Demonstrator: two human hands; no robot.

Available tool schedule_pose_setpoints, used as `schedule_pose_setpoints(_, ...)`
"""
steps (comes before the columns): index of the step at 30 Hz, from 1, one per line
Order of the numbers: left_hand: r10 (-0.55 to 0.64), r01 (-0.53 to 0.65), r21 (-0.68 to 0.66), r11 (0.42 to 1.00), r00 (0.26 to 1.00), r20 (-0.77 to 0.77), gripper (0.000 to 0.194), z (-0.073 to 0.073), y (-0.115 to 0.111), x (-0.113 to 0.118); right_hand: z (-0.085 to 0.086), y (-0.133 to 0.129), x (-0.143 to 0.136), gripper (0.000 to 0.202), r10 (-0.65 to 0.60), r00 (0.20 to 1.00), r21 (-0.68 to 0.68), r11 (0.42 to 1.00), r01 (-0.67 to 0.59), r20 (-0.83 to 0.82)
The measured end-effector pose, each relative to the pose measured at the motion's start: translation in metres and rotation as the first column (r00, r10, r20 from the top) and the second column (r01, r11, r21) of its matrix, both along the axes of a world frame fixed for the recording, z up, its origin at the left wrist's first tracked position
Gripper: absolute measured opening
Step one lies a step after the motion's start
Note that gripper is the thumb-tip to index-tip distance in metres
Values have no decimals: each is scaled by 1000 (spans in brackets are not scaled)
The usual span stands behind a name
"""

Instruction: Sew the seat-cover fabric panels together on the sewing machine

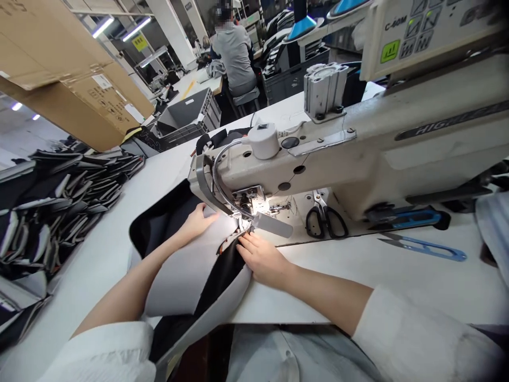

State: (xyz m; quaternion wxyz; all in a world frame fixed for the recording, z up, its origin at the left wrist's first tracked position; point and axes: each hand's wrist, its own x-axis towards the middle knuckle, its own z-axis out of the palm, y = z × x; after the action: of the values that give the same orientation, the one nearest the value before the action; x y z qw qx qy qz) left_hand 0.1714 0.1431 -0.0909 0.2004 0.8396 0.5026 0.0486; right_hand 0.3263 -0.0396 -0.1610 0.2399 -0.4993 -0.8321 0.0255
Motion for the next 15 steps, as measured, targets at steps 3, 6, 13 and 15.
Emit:
schedule_pose_setpoints(3,59,-69,59,996,987,152,37,7,-23,-12,-1,1,0,56,3,1000,19,1000,-3,2)
schedule_pose_setpoints(6,67,-112,167,980,966,251,26,12,-66,-37,1,2,1,46,21,999,47,999,-19,-24)
schedule_pose_setpoints(13,156,-165,9,986,947,279,23,-16,-105,-91,1,1,2,31,6,1000,137,991,-8,13)
schedule_pose_setpoints(15,215,-190,-155,969,962,166,23,-20,-81,-89,-1,1,1,36,-5,999,122,993,0,42)
